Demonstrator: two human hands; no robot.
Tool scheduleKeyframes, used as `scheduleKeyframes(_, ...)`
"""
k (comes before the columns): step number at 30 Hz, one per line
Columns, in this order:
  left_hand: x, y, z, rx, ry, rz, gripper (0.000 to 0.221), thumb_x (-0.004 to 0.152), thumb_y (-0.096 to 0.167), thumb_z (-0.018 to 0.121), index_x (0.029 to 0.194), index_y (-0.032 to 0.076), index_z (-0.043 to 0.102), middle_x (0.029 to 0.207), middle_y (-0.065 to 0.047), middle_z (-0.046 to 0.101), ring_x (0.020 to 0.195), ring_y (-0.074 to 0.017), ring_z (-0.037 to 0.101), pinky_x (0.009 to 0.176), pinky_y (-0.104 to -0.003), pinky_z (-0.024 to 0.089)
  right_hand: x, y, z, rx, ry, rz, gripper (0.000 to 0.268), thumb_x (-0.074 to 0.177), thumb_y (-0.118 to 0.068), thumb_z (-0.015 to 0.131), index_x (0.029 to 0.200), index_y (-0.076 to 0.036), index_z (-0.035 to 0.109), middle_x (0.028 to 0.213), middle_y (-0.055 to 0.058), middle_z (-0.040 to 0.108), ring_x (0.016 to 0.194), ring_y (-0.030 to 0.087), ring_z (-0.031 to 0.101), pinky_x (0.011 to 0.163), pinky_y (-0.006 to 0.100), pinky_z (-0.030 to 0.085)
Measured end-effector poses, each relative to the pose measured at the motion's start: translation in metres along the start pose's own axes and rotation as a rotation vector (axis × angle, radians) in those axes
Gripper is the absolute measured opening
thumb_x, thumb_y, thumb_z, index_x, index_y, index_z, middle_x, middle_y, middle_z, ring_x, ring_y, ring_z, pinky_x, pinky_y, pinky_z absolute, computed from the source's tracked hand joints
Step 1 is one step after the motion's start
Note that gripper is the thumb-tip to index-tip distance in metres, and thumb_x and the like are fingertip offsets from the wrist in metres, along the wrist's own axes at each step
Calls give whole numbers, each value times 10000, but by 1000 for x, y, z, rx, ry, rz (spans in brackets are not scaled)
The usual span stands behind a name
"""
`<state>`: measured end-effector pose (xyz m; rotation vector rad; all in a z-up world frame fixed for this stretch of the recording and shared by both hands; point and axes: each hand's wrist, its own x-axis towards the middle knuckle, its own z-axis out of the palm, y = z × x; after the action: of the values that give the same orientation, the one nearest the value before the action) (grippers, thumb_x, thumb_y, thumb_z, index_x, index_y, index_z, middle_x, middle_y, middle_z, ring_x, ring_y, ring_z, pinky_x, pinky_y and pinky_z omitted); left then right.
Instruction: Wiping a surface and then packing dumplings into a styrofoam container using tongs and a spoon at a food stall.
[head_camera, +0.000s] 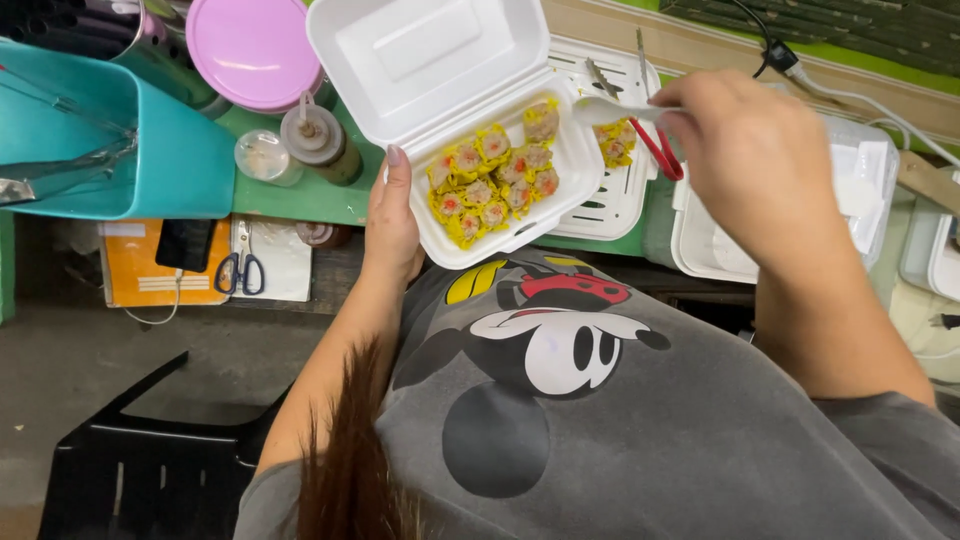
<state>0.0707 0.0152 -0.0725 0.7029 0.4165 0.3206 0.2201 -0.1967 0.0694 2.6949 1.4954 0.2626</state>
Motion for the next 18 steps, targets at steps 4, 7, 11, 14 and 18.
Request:
scheduleKeyframes(4,-1,4,3,-50,-9,-27,611,842,477,487,1278,54,418,1279,-202,525,1208,-341,514,999,-483,464,-4,-7,-9,110,-19,65,123,974,-71,600,1084,-77,654,1015,62,678,908,271,621,673,404,454)
scheduleKeyframes(7,-1,4,7,-65,45,-63,593,831,459,492,1251,44,446,1255,-194,549,1189,-329,534,988,-459,469,-4,-12,3,167,-18,74,162,947,-39,592,1093,-46,659,1013,81,674,877,274,621,639,411,466)
scheduleKeyframes(11,-1,4,12,-47,28,-44,624,837,460,488,1295,46,399,1308,-186,505,1239,-314,487,1022,-449,437,-5,-18,13,234,17,41,156,967,-39,601,1110,-27,663,977,88,662,878,258,609,659,385,466)
scheduleKeyframes(14,-1,3,14,16,112,-99,731,774,496,507,1328,41,365,1329,-178,494,1251,-289,476,1031,-420,417,-5,-24,14,237,62,-41,127,991,-62,640,1105,-25,682,950,81,651,837,224,613,617,351,475)
scheduleKeyframes(18,-3,1,15,237,187,-134,858,731,591,451,1365,33,302,1395,-159,411,1304,-255,394,1066,-376,334,-4,-28,18,43,70,-171,158,989,-108,618,1121,-28,651,891,100,605,715,291,586,561,409,477)
